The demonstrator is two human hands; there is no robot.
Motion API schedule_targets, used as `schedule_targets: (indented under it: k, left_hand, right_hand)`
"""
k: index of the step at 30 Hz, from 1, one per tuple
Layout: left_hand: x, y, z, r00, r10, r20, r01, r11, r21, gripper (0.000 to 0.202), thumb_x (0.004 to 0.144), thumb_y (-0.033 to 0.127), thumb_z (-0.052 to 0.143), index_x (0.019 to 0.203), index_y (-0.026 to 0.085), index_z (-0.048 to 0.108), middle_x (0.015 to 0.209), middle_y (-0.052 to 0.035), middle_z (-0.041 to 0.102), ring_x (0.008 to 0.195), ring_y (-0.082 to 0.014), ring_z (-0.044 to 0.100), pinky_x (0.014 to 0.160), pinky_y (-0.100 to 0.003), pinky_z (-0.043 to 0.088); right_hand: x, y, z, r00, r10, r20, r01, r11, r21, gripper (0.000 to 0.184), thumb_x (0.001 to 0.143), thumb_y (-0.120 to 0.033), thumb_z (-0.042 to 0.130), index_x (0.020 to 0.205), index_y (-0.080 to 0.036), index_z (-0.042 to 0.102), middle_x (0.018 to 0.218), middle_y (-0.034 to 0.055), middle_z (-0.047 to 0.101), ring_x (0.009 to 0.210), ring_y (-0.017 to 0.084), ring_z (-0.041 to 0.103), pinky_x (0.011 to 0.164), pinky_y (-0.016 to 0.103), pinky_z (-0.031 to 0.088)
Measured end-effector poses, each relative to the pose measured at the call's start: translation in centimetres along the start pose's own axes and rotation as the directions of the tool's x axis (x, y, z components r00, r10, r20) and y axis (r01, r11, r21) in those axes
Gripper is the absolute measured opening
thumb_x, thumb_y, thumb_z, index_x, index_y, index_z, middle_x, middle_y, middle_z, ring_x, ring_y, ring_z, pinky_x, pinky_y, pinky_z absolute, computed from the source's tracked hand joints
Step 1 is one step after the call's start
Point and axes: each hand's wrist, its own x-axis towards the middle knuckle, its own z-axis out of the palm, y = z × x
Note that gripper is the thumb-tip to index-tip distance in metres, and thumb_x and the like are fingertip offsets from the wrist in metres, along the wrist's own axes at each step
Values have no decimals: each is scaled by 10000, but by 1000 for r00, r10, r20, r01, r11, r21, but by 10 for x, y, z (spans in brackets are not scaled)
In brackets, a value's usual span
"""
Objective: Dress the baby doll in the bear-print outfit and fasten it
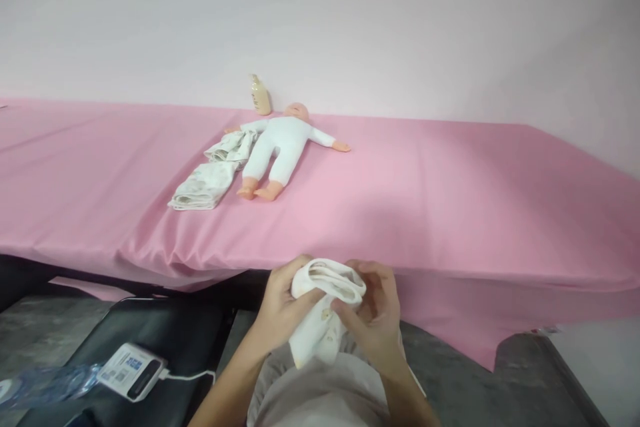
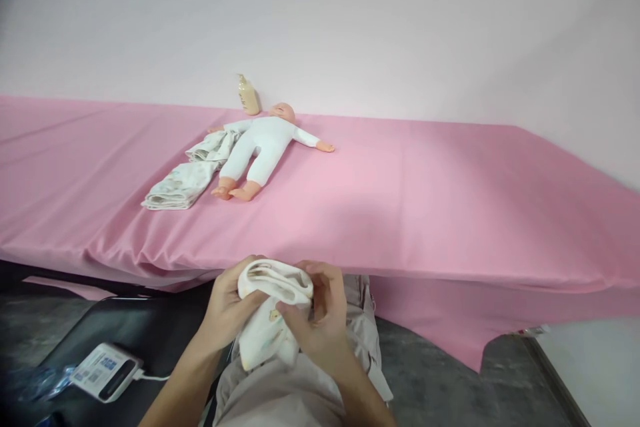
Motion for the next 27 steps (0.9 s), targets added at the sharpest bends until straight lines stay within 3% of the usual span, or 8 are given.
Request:
schedule_targets:
  k: [3, 6, 10, 14, 18, 21, 25, 27]
  left_hand:
    - [-4, 0, -6, 991, 12, -133, -16, 999, -30, 95, 769, 239, 625, 756, 153, 588, 658, 22, 568, 581, -89, 502, 542, -169, 409]
    - [-7, -3, -12, 975, -15, -221, -5, 996, -92, 108, 776, 238, 619, 855, 164, 625, 755, -3, 624, 667, -119, 580, 597, -184, 455]
    - [-12, -11, -20, 947, -36, -319, -18, 986, -167, 140, 745, 242, 650, 867, 172, 646, 783, -18, 649, 686, -144, 611, 625, -210, 489]
    - [-16, -18, -34, 900, -63, -432, -41, 973, -228, 230, 696, 257, 698, 905, 168, 658, 850, -46, 677, 752, -180, 633, 707, -270, 520]
    - [-21, -18, -52, 843, -53, -535, -73, 975, -210, 230, 652, 307, 735, 805, 147, 670, 796, -55, 671, 717, -181, 628, 659, -268, 525]
    - [-23, -18, -61, 808, -63, -586, -87, 970, -225, 223, 614, 285, 761, 769, 160, 658, 720, -24, 639, 632, -130, 590, 600, -219, 508]
    - [-25, -23, -62, 802, -118, -585, -92, 944, -317, 289, 552, 334, 784, 730, 161, 636, 611, -5, 583, 544, -115, 545, 506, -205, 477]
    - [-26, -25, -58, 805, -160, -571, -68, 932, -356, 363, 492, 345, 810, 758, 163, 641, 638, -15, 609, 550, -131, 558, 531, -242, 501]
  right_hand:
    - [-12, 16, 0, 1000, -11, 17, 14, 989, -147, 407, 707, -154, 708, 1026, -257, 476, 1098, 37, 572, 1015, 161, 576, 859, 289, 482]
    - [-18, 33, -3, 968, 93, 233, -14, 948, -319, 375, 697, -254, 732, 1027, -211, 561, 1115, 79, 579, 1060, 209, 554, 916, 337, 452]
    - [-22, 52, -1, 900, 133, 416, 38, 925, -377, 344, 729, -301, 697, 1049, -191, 639, 1127, 93, 613, 1077, 233, 551, 954, 368, 429]
    - [-16, 58, -7, 864, 116, 490, 114, 903, -415, 161, 839, -255, 556, 911, -192, 686, 954, 74, 670, 972, 207, 593, 915, 364, 453]
    - [8, 27, -35, 892, 48, 450, 198, 853, -482, 217, 850, -161, 467, 908, -183, 675, 902, 75, 659, 884, 179, 617, 782, 291, 507]
    - [25, -16, -57, 934, -45, 354, 279, 711, -645, 298, 811, -91, 432, 971, -191, 662, 966, 72, 643, 867, 162, 622, 742, 256, 513]
    - [38, -64, -69, 850, -98, 518, 490, 510, -707, 314, 783, -76, 460, 969, -233, 658, 924, 29, 666, 797, 133, 635, 674, 199, 514]
    - [41, -76, -67, 855, -183, 486, 512, 456, -728, 310, 787, -69, 474, 987, -235, 642, 971, 31, 669, 791, 118, 646, 646, 167, 512]
